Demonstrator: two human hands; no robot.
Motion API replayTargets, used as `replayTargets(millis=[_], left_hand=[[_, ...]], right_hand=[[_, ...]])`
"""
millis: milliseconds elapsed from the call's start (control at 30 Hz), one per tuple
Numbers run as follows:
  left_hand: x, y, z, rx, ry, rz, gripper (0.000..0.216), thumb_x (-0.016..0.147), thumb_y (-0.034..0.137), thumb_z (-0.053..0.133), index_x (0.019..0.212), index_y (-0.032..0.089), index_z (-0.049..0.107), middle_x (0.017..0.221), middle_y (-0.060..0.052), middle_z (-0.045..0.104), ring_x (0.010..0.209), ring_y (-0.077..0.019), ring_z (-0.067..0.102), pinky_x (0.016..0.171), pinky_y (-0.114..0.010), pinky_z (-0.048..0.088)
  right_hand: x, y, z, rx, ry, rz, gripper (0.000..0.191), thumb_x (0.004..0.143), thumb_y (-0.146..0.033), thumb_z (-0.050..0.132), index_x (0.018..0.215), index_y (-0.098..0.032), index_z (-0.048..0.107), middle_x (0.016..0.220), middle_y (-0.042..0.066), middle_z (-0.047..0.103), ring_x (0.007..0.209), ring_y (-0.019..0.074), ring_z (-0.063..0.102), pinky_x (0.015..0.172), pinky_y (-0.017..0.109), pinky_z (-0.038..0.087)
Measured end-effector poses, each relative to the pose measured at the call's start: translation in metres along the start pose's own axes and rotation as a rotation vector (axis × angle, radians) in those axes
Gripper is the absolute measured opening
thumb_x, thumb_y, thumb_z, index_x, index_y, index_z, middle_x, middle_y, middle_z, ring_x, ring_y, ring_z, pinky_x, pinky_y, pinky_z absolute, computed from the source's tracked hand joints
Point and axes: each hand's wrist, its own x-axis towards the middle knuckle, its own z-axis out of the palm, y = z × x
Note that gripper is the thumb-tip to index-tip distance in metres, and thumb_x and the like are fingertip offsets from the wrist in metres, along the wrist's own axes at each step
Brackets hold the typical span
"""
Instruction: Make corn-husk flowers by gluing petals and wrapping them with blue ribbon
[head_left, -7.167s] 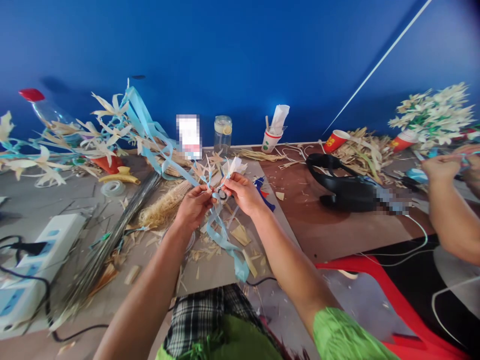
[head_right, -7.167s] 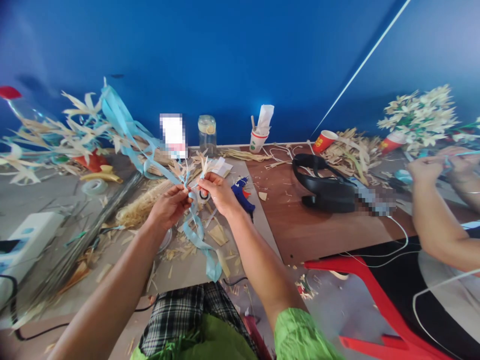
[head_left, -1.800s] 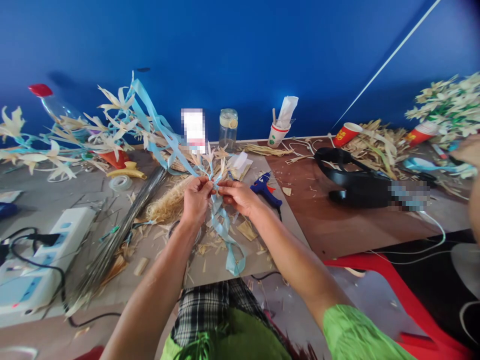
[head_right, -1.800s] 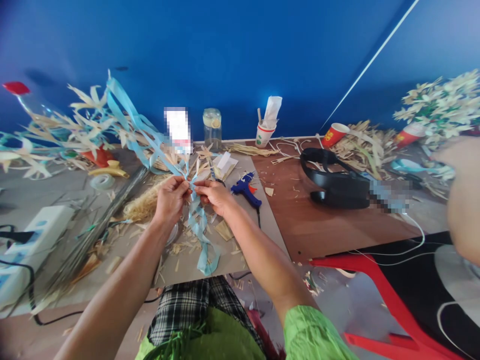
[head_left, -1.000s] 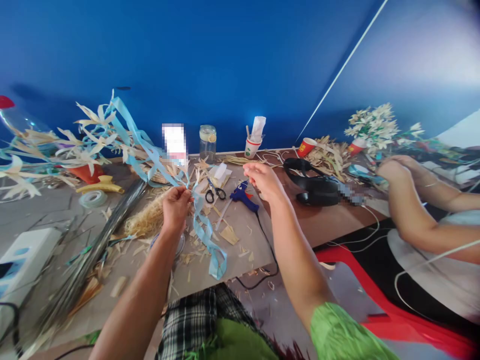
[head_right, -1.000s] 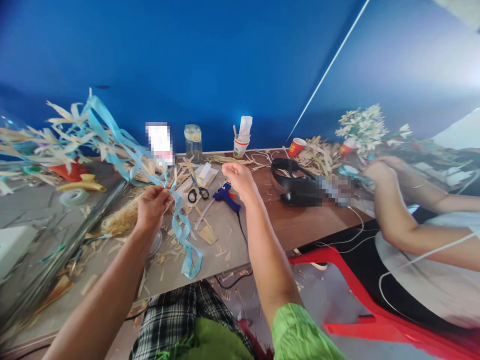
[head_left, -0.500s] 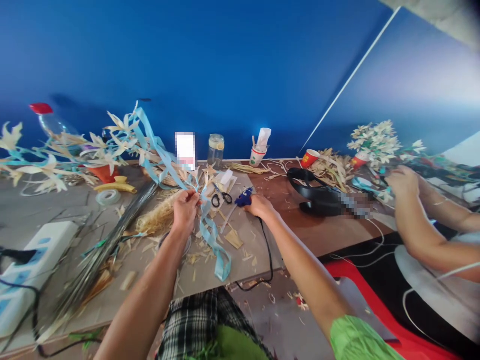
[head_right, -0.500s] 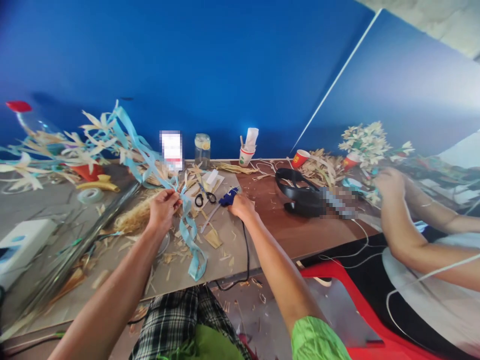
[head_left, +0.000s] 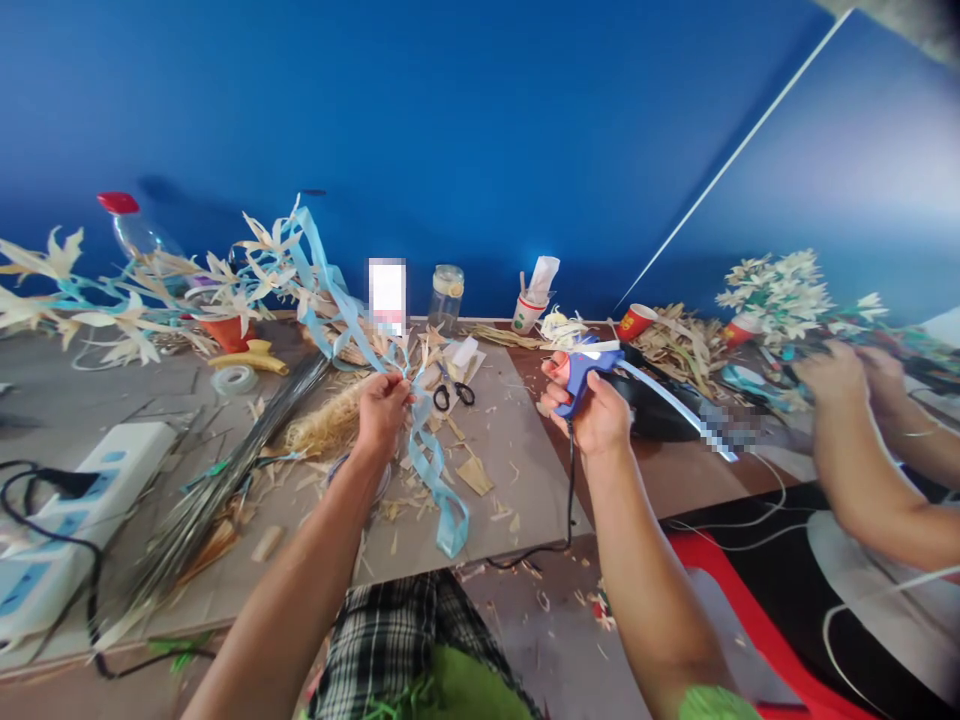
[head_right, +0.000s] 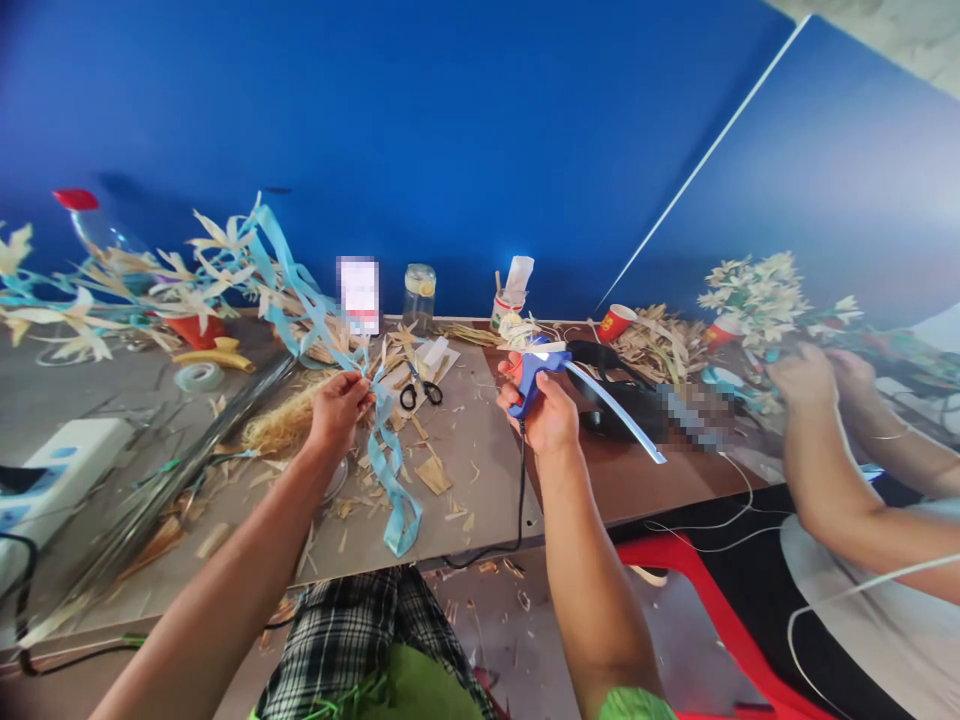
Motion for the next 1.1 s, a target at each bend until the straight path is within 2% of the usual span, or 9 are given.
replayTargets(millis=[100, 167, 200, 267, 333, 500, 667, 833, 1100], left_hand=[[-0.001, 0.002, 0.0, -0.016, 0.008, -0.01, 0.021, 0.061, 0.029, 0.067, 0.072, 0.014, 0.057, 0.06, 0.003, 0.054, 0.049, -0.0061, 0.049, 0.047, -0.018, 0.034], [-0.001, 0.004, -0.001, -0.019, 0.023, -0.015, 0.021, 0.061, 0.029, 0.067, 0.072, 0.015, 0.057, 0.059, 0.004, 0.053, 0.048, -0.0057, 0.048, 0.047, -0.018, 0.034], [-0.001, 0.005, -0.001, -0.022, 0.031, -0.019, 0.021, 0.06, 0.029, 0.067, 0.071, 0.015, 0.057, 0.058, 0.004, 0.053, 0.048, -0.0055, 0.047, 0.047, -0.018, 0.034], [-0.001, 0.007, -0.002, -0.026, 0.046, -0.027, 0.021, 0.06, 0.029, 0.068, 0.071, 0.015, 0.056, 0.057, 0.005, 0.052, 0.047, -0.0054, 0.046, 0.046, -0.018, 0.034], [0.0, 0.009, -0.003, -0.017, 0.061, -0.027, 0.021, 0.06, 0.028, 0.067, 0.071, 0.015, 0.056, 0.056, 0.005, 0.051, 0.046, -0.0054, 0.045, 0.045, -0.018, 0.033], [0.0, 0.009, -0.004, 0.028, 0.087, -0.01, 0.02, 0.062, 0.029, 0.066, 0.074, 0.015, 0.058, 0.056, 0.004, 0.052, 0.047, -0.0061, 0.046, 0.045, -0.018, 0.033], [0.0, 0.009, -0.002, 0.057, 0.084, 0.011, 0.019, 0.061, 0.029, 0.067, 0.071, 0.015, 0.059, 0.057, 0.003, 0.055, 0.048, -0.0065, 0.047, 0.047, -0.019, 0.035], [-0.002, 0.01, -0.001, 0.098, 0.073, 0.041, 0.015, 0.064, 0.028, 0.065, 0.07, 0.015, 0.059, 0.054, 0.003, 0.054, 0.047, -0.0068, 0.045, 0.046, -0.019, 0.032], [0.0, 0.009, -0.003, 0.108, 0.068, 0.036, 0.016, 0.064, 0.028, 0.065, 0.071, 0.015, 0.059, 0.052, 0.003, 0.052, 0.045, -0.0072, 0.044, 0.044, -0.019, 0.03]], right_hand=[[-0.004, 0.005, 0.029, 0.018, -0.168, 0.014, 0.038, 0.066, -0.038, 0.066, 0.099, -0.019, 0.061, 0.067, 0.0, 0.056, 0.046, 0.0061, 0.033, 0.048, 0.024, 0.032], [-0.003, 0.019, 0.048, -0.042, -0.247, 0.091, 0.035, 0.066, -0.031, 0.068, 0.096, -0.017, 0.06, 0.053, -0.005, 0.044, 0.046, 0.0076, 0.035, 0.048, 0.025, 0.03], [-0.003, 0.029, 0.056, -0.066, -0.258, 0.126, 0.035, 0.065, -0.03, 0.069, 0.096, -0.017, 0.06, 0.055, -0.004, 0.046, 0.048, 0.0083, 0.038, 0.049, 0.025, 0.03], [-0.001, 0.048, 0.069, -0.093, -0.252, 0.145, 0.036, 0.063, -0.031, 0.072, 0.095, -0.017, 0.06, 0.072, 0.0, 0.057, 0.049, 0.0072, 0.039, 0.049, 0.026, 0.03], [0.001, 0.065, 0.074, -0.143, -0.246, 0.163, 0.037, 0.064, -0.034, 0.072, 0.095, -0.018, 0.06, 0.076, 0.0, 0.058, 0.049, 0.0067, 0.039, 0.049, 0.026, 0.031], [0.0, 0.086, 0.071, -0.374, -0.293, 0.231, 0.04, 0.068, -0.043, 0.069, 0.097, -0.016, 0.061, 0.057, -0.004, 0.049, 0.05, 0.0097, 0.042, 0.051, 0.026, 0.036], [-0.002, 0.089, 0.071, -0.49, -0.33, 0.225, 0.038, 0.072, -0.048, 0.064, 0.093, -0.016, 0.06, 0.061, -0.003, 0.052, 0.053, 0.0109, 0.045, 0.055, 0.026, 0.04], [-0.001, 0.095, 0.069, -0.634, -0.327, 0.131, 0.036, 0.076, -0.051, 0.058, 0.091, -0.018, 0.062, 0.077, 0.002, 0.06, 0.07, 0.0154, 0.054, 0.067, 0.028, 0.044], [-0.001, 0.092, 0.067, -0.716, -0.397, 0.053, 0.035, 0.082, -0.053, 0.051, 0.081, -0.019, 0.057, 0.07, -0.001, 0.054, 0.067, 0.0143, 0.05, 0.069, 0.027, 0.043]])
